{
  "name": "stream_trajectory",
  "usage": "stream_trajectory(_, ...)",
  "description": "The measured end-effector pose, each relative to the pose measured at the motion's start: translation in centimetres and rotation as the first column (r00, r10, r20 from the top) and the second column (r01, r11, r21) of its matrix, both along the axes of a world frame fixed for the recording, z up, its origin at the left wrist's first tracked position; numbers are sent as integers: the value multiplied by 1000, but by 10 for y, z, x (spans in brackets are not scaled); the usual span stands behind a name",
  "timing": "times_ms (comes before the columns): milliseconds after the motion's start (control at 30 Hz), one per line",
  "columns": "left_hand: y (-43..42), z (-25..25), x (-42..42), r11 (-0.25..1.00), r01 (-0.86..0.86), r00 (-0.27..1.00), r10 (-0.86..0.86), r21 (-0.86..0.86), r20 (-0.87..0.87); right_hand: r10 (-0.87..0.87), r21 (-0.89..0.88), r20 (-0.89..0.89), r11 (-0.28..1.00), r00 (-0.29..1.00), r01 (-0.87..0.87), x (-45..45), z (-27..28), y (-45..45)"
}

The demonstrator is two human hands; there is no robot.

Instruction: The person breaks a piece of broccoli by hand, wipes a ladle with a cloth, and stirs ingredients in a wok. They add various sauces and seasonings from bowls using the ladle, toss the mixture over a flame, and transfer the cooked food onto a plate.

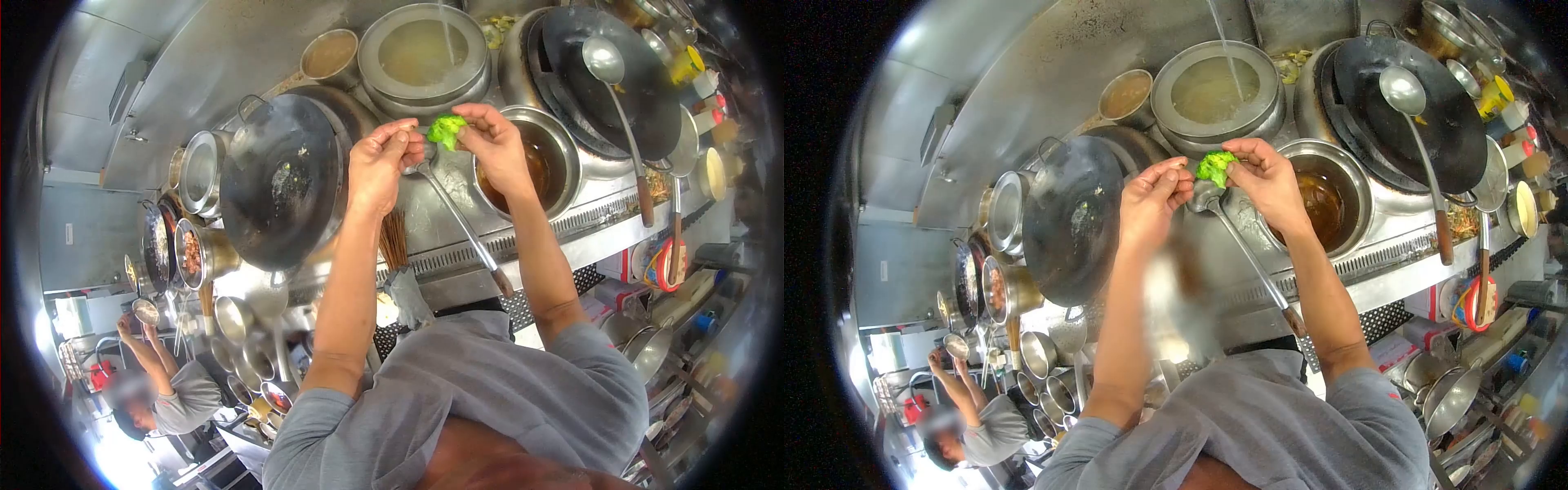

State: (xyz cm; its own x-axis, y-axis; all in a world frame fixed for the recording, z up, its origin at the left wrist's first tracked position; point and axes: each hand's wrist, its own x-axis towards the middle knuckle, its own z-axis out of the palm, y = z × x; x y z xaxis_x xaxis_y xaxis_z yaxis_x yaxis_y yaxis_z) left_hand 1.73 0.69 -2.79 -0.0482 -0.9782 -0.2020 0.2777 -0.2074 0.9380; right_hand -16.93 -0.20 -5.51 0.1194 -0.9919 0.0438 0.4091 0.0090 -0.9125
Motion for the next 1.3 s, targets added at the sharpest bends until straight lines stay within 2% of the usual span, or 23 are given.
stream_trajectory(33,0,2,-1,1000,0,1000,0,-1,0,-7,-20,10,1000,1000,8,0,0,0)
stream_trajectory(100,1,6,-3,1000,-14,986,13,-6,-169,-22,-43,-1,999,1000,22,0,1,-1)
stream_trajectory(333,-27,-6,-6,1000,-13,977,13,0,-214,-62,5,28,998,998,62,-15,-6,-1)
stream_trajectory(367,-49,-17,-10,999,-37,993,35,11,115,-85,19,-1,996,996,85,-18,-6,4)
stream_trajectory(400,-76,-25,-18,998,-64,902,56,6,428,-109,33,-53,993,993,111,-19,-6,9)
stream_trajectory(467,-133,-31,-38,985,6,638,127,-170,759,-141,57,-91,988,986,146,-18,-14,18)
stream_trajectory(500,-169,-43,-47,988,8,667,111,-155,737,-147,71,-72,986,986,152,-18,-23,21)
stream_trajectory(533,-202,-52,-58,990,10,695,94,-140,713,-133,70,-192,986,972,149,-23,-31,25)
stream_trajectory(567,-228,-51,-71,995,-25,751,82,-96,656,-142,57,-167,987,976,153,-23,-33,29)
stream_trajectory(633,-253,-46,-89,997,-49,805,70,-51,590,-115,49,-315,989,942,137,-30,-37,37)
stream_trajectory(700,-268,-33,-93,988,-142,666,135,-53,734,-142,-2,-365,988,920,151,-27,-49,42)
stream_trajectory(733,-276,-33,-89,986,-151,666,151,-67,731,-164,-47,-409,986,898,159,-25,-52,42)
stream_trajectory(800,-284,-39,-73,993,-76,340,115,-95,933,-191,-110,-467,981,864,157,-24,-43,46)
stream_trajectory(867,-242,-29,-58,999,20,424,22,-34,906,-280,-245,-545,955,790,169,-22,-37,47)
stream_trajectory(933,-197,-77,-21,893,256,384,257,-370,887,-271,-239,-516,957,813,167,-20,-44,45)
stream_trajectory(967,-143,-76,-11,874,230,438,300,-428,848,-280,-242,-490,953,826,180,-13,-47,40)
stream_trajectory(1000,-87,-29,-3,976,213,615,-105,-36,782,-241,-215,-415,963,877,163,-2,-44,37)
stream_trajectory(1067,-6,-60,30,964,245,892,-184,-99,414,-130,-189,-386,980,913,59,13,-40,37)
stream_trajectory(1100,33,-65,39,977,204,907,-167,-58,386,-74,-144,-411,990,909,16,26,-39,41)
stream_trajectory(1167,98,-52,53,994,46,961,-16,-104,277,174,-260,-110,945,979,-197,63,-34,49)
stream_trajectory(1200,123,-40,54,995,-66,969,80,-70,233,246,-254,-114,929,963,-268,80,-32,55)
stream_trajectory(1233,144,-17,56,985,-162,944,138,59,301,377,-270,-32,888,926,-371,99,-30,61)
stream_trajectory(1300,179,-17,65,911,-397,822,405,-107,401,559,-278,41,802,828,-528,136,-24,86)
